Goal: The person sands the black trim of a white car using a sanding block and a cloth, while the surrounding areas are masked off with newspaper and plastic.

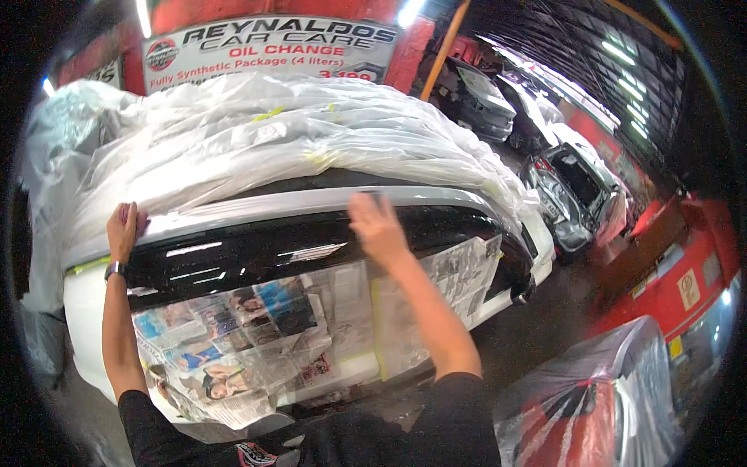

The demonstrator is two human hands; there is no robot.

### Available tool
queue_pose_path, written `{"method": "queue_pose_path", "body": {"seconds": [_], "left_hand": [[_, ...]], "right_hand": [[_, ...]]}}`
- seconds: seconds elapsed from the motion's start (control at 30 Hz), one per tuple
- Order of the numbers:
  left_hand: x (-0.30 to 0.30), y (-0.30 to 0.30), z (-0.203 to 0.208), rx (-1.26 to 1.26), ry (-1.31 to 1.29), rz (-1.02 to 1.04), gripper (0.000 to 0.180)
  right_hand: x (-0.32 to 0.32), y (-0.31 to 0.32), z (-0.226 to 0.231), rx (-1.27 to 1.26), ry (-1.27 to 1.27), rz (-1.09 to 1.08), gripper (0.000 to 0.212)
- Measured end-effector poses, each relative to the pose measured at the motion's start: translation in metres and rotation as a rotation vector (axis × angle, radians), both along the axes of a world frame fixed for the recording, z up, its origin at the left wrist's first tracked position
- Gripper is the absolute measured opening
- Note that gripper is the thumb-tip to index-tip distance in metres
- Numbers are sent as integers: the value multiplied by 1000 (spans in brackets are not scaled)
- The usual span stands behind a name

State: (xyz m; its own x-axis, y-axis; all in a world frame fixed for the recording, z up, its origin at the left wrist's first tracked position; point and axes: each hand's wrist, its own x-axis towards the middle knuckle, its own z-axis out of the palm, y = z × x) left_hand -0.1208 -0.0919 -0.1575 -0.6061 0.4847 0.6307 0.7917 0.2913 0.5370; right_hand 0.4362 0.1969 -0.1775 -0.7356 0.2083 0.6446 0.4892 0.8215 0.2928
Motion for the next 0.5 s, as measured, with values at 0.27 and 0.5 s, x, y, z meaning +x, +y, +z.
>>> {"method": "queue_pose_path", "body": {"seconds": [0.27,0.5], "left_hand": [[170,97,23,-116,-148,-371,33],[325,204,45,-201,13,-412,40]], "right_hand": [[255,-71,-108,-474,407,-612,42],[307,-231,-330,-1087,594,-889,34]]}}
